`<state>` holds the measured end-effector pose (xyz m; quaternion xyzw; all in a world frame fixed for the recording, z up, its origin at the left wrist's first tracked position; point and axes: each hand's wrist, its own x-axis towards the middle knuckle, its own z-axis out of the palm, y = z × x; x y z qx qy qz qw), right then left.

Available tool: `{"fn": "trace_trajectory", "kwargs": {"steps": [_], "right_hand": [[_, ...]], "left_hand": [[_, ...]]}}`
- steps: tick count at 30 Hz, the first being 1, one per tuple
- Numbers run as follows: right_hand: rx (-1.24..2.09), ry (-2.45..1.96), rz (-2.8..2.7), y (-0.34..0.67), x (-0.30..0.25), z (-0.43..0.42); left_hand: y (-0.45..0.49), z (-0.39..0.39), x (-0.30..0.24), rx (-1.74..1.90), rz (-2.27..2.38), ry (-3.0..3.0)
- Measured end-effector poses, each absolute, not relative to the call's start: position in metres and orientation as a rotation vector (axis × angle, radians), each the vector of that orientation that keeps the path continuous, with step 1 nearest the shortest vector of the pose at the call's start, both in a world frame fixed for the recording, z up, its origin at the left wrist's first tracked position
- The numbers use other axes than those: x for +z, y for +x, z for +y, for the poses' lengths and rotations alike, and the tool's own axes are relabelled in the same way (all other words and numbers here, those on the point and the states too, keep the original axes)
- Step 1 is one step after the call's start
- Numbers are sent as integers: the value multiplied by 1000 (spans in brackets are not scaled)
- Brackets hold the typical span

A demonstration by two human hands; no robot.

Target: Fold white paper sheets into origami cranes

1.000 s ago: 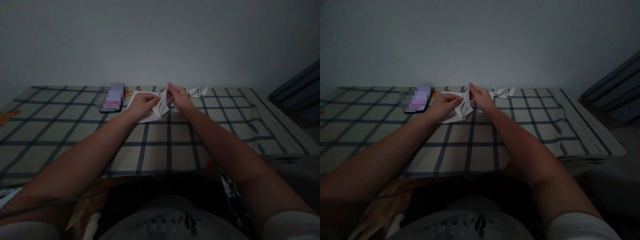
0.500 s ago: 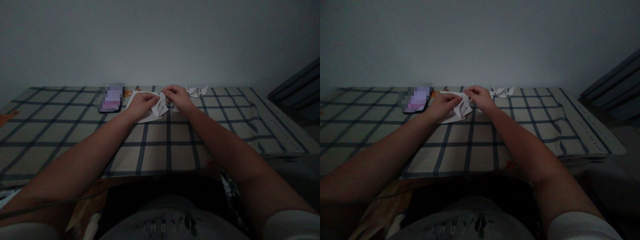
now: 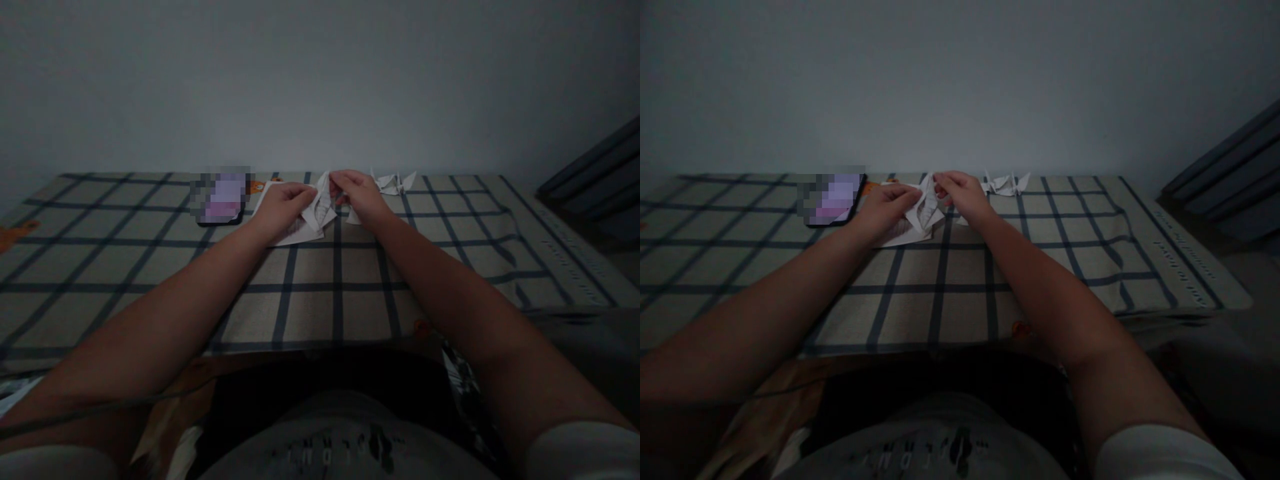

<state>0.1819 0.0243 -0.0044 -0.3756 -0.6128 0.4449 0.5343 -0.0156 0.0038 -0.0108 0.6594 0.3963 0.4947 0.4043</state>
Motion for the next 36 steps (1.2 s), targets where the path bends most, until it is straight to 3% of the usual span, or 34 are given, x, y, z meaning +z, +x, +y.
{"fn": "trace_trajectory", "kwargs": {"steps": [23,36], "right_hand": [[906,-864,-1464,182,-10,30],[1154,-825,-1494,176,-13,28]], "left_hand": [[-12,-1,-9,1128,938,1584],[-11,-3,0,1286,994,1593]]}}
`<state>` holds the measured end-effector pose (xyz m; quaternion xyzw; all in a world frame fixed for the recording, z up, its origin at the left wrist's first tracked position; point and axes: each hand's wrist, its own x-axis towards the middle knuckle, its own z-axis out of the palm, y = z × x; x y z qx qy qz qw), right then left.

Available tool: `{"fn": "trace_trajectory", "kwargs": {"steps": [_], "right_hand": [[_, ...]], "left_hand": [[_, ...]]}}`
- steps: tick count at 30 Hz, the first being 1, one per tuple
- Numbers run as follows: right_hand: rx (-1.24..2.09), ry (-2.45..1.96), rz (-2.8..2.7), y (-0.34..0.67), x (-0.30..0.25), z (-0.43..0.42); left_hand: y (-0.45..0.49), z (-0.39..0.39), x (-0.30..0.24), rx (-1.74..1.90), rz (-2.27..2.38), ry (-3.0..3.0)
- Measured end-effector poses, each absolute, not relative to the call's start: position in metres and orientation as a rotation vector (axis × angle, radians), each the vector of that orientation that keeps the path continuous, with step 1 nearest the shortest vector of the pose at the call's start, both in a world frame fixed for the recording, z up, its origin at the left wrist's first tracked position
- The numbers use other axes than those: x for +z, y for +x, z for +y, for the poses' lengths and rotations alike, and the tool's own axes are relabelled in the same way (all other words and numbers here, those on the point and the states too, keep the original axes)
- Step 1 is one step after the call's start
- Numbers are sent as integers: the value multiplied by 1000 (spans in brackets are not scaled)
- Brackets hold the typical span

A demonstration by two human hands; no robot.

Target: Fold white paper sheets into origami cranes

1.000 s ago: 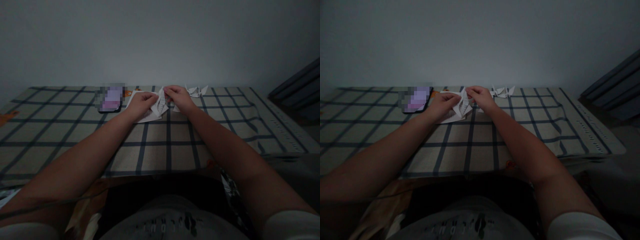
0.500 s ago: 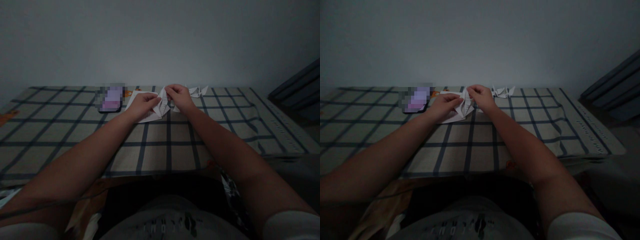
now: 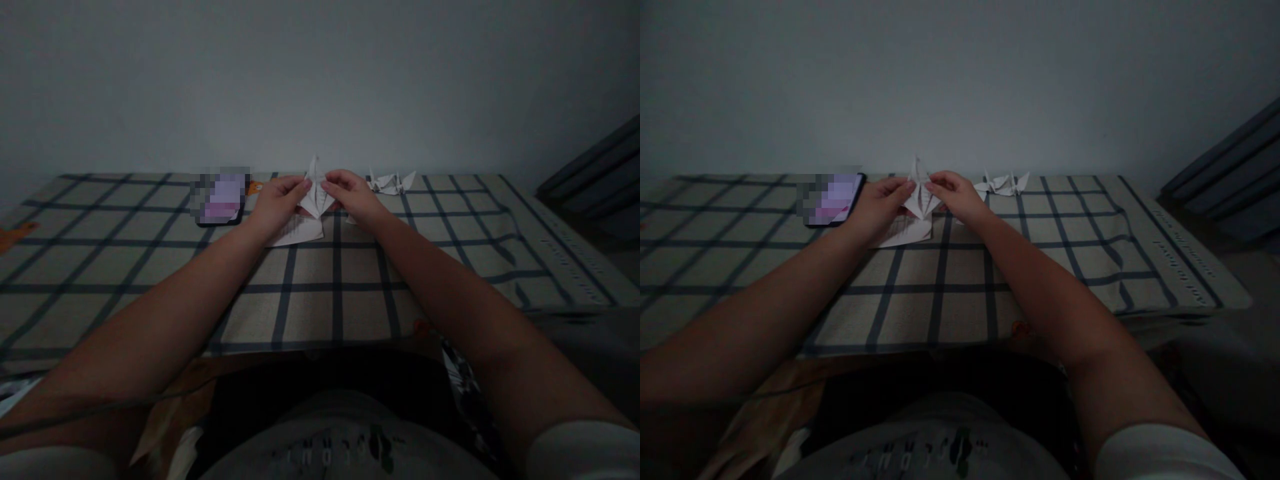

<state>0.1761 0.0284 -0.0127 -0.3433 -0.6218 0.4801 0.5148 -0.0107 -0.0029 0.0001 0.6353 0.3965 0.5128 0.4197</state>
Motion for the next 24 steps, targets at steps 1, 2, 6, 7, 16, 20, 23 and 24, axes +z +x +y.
{"fn": "trace_trajectory", "kwargs": {"steps": [1,2,6,7,16,20,23,24], "right_hand": [[1163,-829,-1496,176,-11,27],[1168,-835,-1500,176,-10,26],[1129,-856,-1507,176,-6,23],[1118,-861,-1505,176,-6,23],[1177,-844,-1452,175,-8,24],[1206,-824,-1485,175,-8,23],[1209,-797,-1510,175,-9,24],[1203,-793,-1517,175,-9,24]], "left_hand": [[-10,-3,0,1286,1001,1591],[-10,-3,-1,1286,1005,1588],[-9,-4,-1,1276,974,1536],[-9,-4,-1,1274,964,1517],[-10,-3,-1,1268,953,1511],[-10,-3,-1,1275,928,1514],[-11,-3,-2,1267,919,1550],[-11,-2,-2,1262,915,1562]]}}
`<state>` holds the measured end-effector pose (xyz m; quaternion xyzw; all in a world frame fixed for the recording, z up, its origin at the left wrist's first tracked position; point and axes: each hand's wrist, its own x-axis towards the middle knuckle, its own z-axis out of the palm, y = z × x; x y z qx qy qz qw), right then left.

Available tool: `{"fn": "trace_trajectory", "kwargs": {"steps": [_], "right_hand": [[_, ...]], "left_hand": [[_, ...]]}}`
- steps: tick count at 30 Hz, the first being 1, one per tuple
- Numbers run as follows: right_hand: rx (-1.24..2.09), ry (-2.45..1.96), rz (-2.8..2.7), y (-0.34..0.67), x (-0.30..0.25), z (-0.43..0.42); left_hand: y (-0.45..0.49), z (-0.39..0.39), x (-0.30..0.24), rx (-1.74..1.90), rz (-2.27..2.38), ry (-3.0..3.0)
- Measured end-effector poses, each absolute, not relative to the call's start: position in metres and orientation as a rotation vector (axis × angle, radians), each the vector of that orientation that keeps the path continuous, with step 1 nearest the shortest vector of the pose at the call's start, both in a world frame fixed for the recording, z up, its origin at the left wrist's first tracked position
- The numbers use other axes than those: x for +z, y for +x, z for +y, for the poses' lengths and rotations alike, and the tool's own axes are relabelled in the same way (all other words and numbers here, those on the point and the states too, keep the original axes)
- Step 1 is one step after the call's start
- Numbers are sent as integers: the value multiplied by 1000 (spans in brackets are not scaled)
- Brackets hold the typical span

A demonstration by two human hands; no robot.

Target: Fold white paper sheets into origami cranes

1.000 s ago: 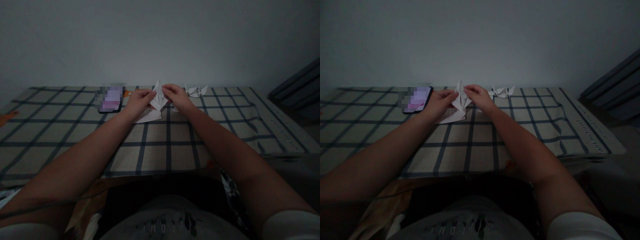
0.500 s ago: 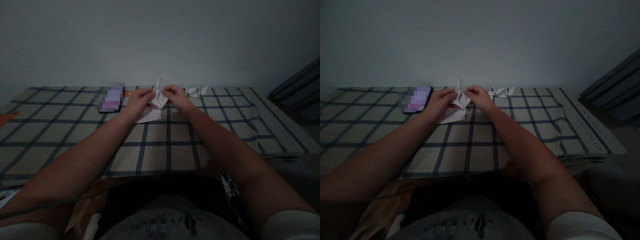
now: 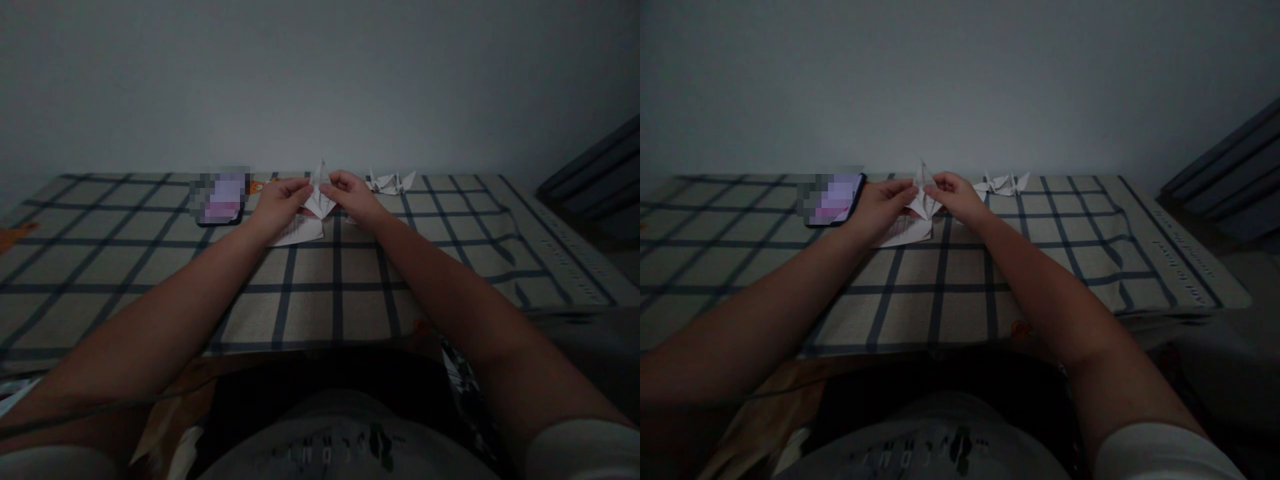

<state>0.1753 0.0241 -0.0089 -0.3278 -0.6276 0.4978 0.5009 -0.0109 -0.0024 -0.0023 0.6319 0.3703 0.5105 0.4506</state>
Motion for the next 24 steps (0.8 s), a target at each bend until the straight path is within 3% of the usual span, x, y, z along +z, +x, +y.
{"fn": "trace_trajectory", "kwargs": {"steps": [24], "right_hand": [[1202,-837,-1499,176,-8,24]], "left_hand": [[-11,0,1,1365,1034,1441]]}}
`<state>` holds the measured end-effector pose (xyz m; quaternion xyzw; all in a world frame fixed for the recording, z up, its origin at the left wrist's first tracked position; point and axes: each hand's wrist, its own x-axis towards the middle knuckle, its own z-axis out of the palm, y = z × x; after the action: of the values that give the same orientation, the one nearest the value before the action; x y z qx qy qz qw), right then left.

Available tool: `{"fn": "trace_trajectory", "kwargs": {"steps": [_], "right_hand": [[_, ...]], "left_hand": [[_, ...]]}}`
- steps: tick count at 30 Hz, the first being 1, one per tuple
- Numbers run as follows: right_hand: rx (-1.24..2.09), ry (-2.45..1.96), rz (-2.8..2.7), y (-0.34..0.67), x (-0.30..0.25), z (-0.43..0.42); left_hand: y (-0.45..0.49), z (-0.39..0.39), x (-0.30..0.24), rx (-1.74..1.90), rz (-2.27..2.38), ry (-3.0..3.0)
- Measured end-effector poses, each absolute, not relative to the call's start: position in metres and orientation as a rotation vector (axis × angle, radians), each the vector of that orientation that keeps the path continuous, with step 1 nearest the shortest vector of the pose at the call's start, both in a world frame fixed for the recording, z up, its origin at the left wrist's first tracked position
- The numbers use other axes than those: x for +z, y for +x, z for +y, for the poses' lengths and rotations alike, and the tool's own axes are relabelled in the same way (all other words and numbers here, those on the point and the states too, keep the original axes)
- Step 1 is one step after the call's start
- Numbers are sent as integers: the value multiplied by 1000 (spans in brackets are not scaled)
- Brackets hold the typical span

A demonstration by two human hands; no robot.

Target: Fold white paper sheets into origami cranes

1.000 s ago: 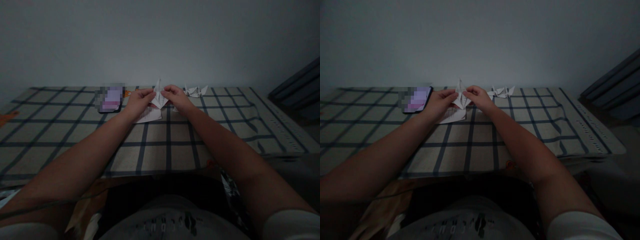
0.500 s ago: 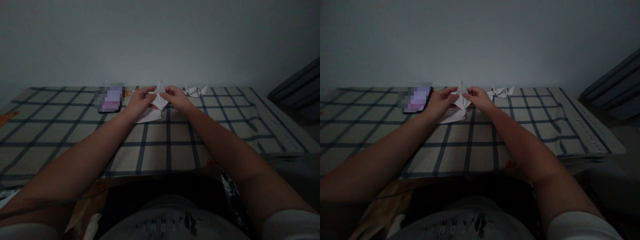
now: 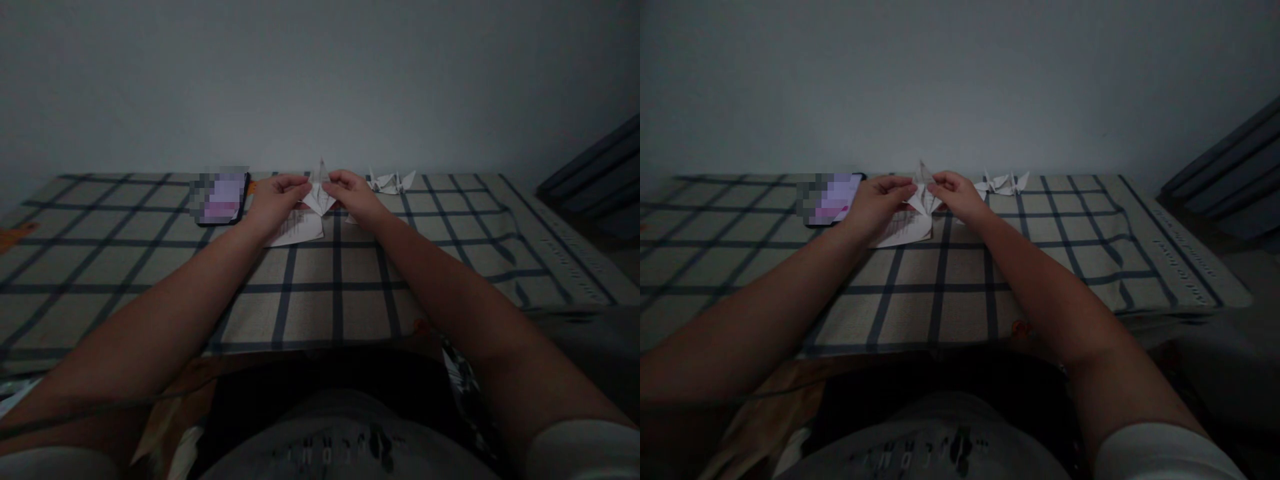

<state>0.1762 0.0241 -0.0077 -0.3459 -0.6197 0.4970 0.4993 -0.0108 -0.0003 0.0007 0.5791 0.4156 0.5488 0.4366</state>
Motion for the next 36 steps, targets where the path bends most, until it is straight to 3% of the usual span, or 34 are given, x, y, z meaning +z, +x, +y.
{"fn": "trace_trajectory", "kwargs": {"steps": [36], "right_hand": [[1179,-750,-1525,180,-22,39]], "left_hand": [[-7,-2,2,1374,942,1270]]}}
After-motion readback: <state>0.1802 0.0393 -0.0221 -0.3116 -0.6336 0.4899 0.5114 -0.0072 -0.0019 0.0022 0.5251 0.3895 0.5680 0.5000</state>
